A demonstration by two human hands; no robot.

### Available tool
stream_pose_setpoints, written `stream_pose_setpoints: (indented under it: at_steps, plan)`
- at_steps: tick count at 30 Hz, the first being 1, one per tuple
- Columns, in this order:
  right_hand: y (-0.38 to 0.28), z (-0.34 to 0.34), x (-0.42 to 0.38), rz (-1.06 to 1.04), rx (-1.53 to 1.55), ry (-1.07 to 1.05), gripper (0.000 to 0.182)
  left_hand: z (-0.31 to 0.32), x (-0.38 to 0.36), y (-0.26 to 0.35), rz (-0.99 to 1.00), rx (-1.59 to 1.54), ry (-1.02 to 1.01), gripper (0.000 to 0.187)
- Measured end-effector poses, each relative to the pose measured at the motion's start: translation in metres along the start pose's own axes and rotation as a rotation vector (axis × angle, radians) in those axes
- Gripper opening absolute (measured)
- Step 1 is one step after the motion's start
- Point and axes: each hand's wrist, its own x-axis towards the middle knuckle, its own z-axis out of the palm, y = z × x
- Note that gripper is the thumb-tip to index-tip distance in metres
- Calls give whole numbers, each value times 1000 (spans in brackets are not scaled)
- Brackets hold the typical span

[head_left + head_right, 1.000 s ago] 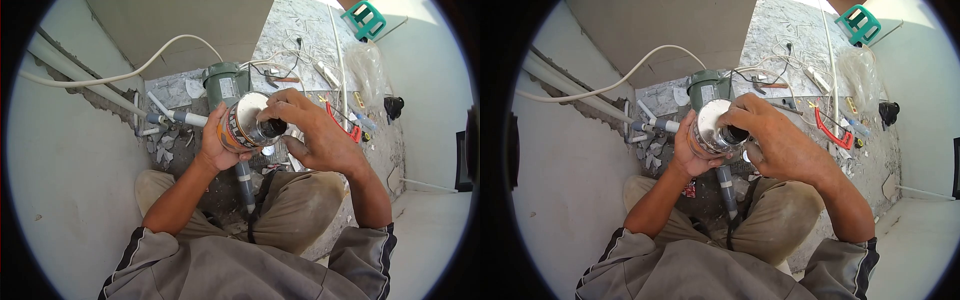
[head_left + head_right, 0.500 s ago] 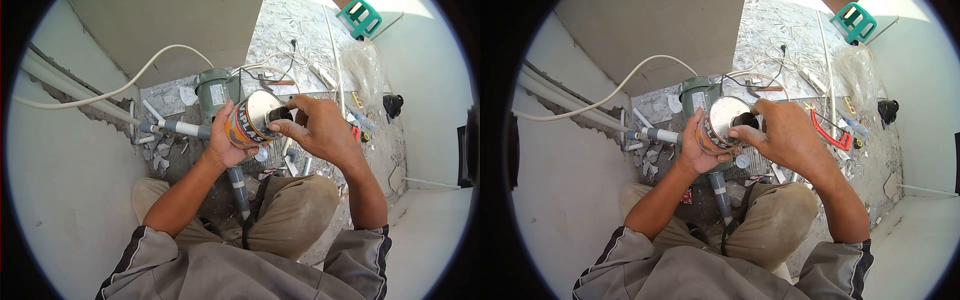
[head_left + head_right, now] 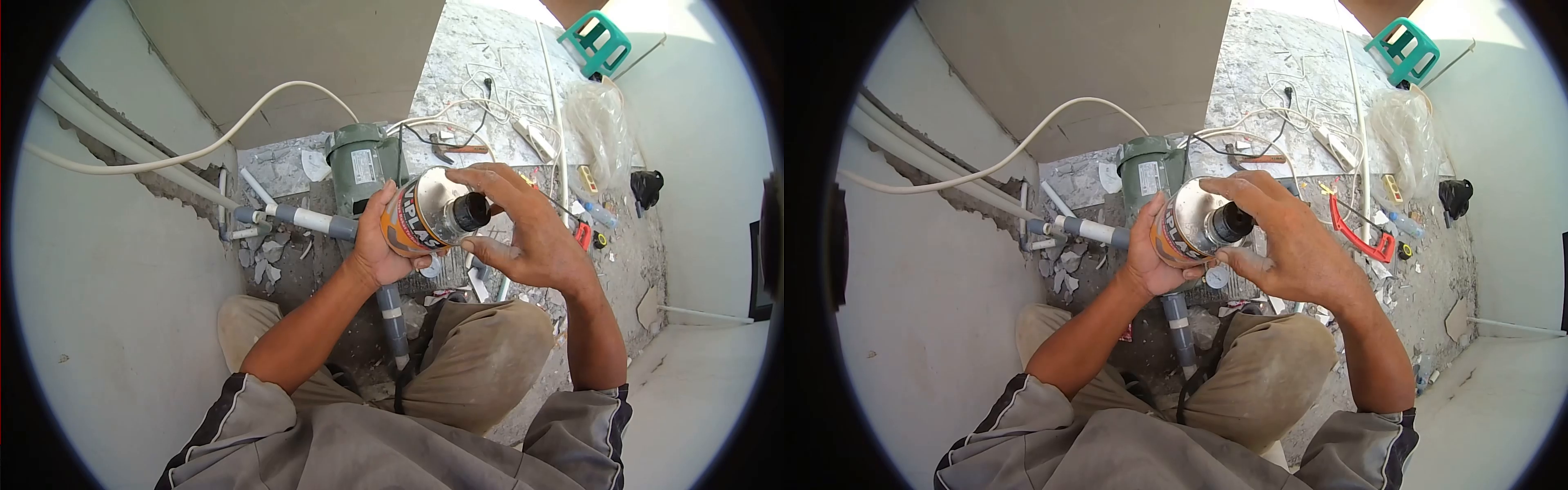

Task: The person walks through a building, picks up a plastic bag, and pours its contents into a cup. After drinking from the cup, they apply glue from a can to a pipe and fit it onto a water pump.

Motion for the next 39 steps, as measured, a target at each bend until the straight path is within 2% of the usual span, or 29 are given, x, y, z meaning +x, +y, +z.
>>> stream_pose_setpoints:
  at_steps: [3,5,6,8,9,11,12,13,15,17,19,22,26,28,31,34,37,39]
  plan:
    - [6,12,6,4,-82,21,84,1,3,-2,43,15,45,67]
    - [7,15,11,74,-121,-29,91,22,6,-5,71,-72,206,66]
    - [8,15,13,120,-140,-68,93,11,10,-4,15,-83,23,66]
    - [16,12,14,104,-127,-11,91,-21,17,-2,-90,-105,-343,68]
    - [19,7,15,122,-114,5,90,-3,12,-1,-68,27,-134,74]
    - [29,0,10,167,-90,90,86,39,-1,6,-58,267,99,79]
    - [36,-6,7,259,-110,104,85,49,-4,7,-53,385,215,81]
    - [43,-13,4,350,-132,118,84,50,-15,10,40,487,332,81]
    - [72,-22,-4,475,-215,171,84,59,-60,33,219,885,292,67]
    - [136,-3,-17,539,-330,239,84,46,-111,62,363,1035,299,46]
    - [203,24,-28,575,-394,270,83,30,-150,84,575,1167,599,32]
    - [282,74,-38,659,-452,235,84,-12,-195,125,695,1269,1052,29]
    - [351,123,-53,743,-451,209,91,-46,-236,168,819,1357,1365,45]
    - [373,138,-61,742,-441,201,94,-50,-239,183,815,1398,1463,56]
    - [396,154,-76,754,-421,213,96,-52,-226,202,829,1352,1462,70]
    - [407,167,-90,746,-435,230,96,-74,-214,230,861,1312,1491,70]
    - [405,164,-96,726,-377,216,97,-91,-208,249,770,1238,1371,61]
    - [397,165,-92,739,-424,261,95,-112,-208,261,768,1268,1376,46]
